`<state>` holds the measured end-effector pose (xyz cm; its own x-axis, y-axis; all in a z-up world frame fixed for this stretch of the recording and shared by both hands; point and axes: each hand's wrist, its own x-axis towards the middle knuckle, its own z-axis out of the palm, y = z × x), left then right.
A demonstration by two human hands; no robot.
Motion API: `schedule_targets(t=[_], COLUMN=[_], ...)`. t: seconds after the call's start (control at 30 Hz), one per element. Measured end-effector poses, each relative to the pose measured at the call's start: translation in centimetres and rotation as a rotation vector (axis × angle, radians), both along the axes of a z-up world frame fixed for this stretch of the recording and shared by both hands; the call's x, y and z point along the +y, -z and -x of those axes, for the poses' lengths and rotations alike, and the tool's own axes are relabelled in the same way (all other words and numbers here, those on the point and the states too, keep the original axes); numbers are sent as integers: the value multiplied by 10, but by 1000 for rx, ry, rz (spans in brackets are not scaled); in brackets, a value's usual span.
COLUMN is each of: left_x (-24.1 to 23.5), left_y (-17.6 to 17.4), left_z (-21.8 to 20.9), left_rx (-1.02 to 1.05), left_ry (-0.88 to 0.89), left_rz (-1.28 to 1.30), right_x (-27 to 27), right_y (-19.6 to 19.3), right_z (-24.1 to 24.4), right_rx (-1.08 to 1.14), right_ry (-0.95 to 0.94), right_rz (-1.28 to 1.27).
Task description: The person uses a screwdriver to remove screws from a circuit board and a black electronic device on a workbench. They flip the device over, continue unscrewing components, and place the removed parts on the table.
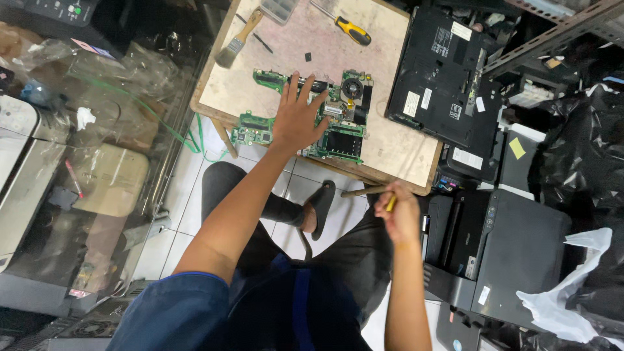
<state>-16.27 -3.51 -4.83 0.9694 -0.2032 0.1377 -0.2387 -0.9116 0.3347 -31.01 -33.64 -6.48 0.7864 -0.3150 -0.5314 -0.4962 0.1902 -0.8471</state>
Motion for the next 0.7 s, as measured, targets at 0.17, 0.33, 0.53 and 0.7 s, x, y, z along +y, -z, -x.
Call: schedule_targets(t=[0.17, 0.33, 0.53, 0.7], left_x=[1, 2, 4, 3], left_y=[0, -3, -8, -8], left_z=[-3, -2, -4, -6], left_rx=[6, -12, -44, -134], left_ry=[1, 14, 40, 55], left_rz=[-9, -25, -53, 68], right_x=[37, 23, 41, 46], right_y=[6, 11, 4, 8], right_z=[4, -42, -120, -126], right_rx=[-79, -249, -601, -680], right_ry=[-110, -300, -317, -273], right_rz=[123, 681, 940, 1171])
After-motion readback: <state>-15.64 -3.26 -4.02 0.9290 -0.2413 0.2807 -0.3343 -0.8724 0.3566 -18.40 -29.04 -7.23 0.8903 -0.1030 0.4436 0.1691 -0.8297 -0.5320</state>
